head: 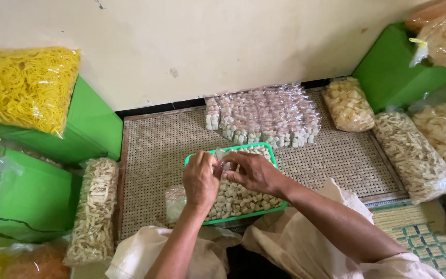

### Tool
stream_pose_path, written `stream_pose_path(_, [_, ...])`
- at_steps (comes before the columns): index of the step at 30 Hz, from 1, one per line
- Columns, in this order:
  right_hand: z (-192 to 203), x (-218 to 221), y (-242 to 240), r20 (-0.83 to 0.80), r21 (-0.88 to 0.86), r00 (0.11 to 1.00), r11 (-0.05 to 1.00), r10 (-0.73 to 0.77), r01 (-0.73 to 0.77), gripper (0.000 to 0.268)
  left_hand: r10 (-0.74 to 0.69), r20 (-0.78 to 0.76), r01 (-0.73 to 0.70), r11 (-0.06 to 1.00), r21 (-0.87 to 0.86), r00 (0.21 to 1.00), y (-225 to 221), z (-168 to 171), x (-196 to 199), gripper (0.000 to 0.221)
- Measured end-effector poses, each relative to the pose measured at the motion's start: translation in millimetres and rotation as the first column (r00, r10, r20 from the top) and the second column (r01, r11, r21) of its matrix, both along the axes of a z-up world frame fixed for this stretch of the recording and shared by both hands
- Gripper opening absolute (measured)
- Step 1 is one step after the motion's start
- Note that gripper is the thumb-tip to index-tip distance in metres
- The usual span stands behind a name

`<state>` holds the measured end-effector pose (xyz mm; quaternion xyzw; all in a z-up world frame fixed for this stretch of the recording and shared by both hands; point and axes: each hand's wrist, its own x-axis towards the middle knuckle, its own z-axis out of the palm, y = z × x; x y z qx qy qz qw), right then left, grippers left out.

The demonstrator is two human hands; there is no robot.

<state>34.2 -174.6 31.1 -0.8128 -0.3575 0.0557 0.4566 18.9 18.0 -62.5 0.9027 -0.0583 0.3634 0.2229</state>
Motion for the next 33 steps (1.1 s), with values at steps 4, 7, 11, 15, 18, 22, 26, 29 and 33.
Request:
stream_pose_path(4, [-3.5,1.5,3.0,-0.073,0.033,0.997,0.999,-0.017,0.019,0.024,0.015,0.079,-0.024,0.993,0.118,0.997,-8.4,22.4,-11.1,0.037])
stream_pose_path(7, [-8.3,9.0,0.3,-0.057,0.038,0.998,0.999,-0.018,0.021,0.012,-0.004,-0.058,0.009,0.995,0.095,0.998,-9.8,23.8,-17.7,0.036])
stream_pose_path(11, [-48.7,36.4,-12.1,0.055,-0.035,0.998,0.999,-0.022,0.024,0.006,-0.170,-0.215,0.141,0.980,-0.144,0.962,-3.4,46.6,-27.7,0.055])
stream_pose_path(15, [-20.7,27.0,-7.0,0.269,-0.133,0.961,0.991,0.061,-0.026,0.003,-0.369,-0.223,0.339,0.926,-0.164,0.902,8.9,62.5,-31.3,0.050])
stream_pose_path(18, [-12.0,22.0,-6.6,0.423,-0.199,0.901,0.980,0.094,-0.008,0.008,-0.331,-0.303,0.333,0.942,-0.046,0.894,17.7,55.6,-28.5,0.036])
stream_pose_path(22, [-8.9,21.5,-6.7,0.470,-0.238,0.875,0.971,0.118,-0.003,0.007,-0.282,-0.392,0.314,0.949,0.019,0.875,20.5,34.0,-23.8,0.029])
stream_pose_path(26, [-20.0,26.5,-7.5,0.575,-0.299,0.808,0.952,0.129,0.061,0.010,-0.208,-0.414,0.311,0.929,0.200,0.886,19.7,19.4,-18.6,0.018])
stream_pose_path(29, [-29.5,28.2,-7.0,0.611,-0.329,0.777,0.941,0.149,0.078,0.010,-0.168,-0.359,0.290,0.902,0.319,0.918,16.5,15.3,-17.4,0.014])
stream_pose_path(33, [-15.3,15.3,2.2,0.536,-0.316,0.825,0.949,0.179,0.000,0.010,-0.125,-0.228,0.210,0.892,0.399,0.966,13.2,50.1,-30.7,0.018])
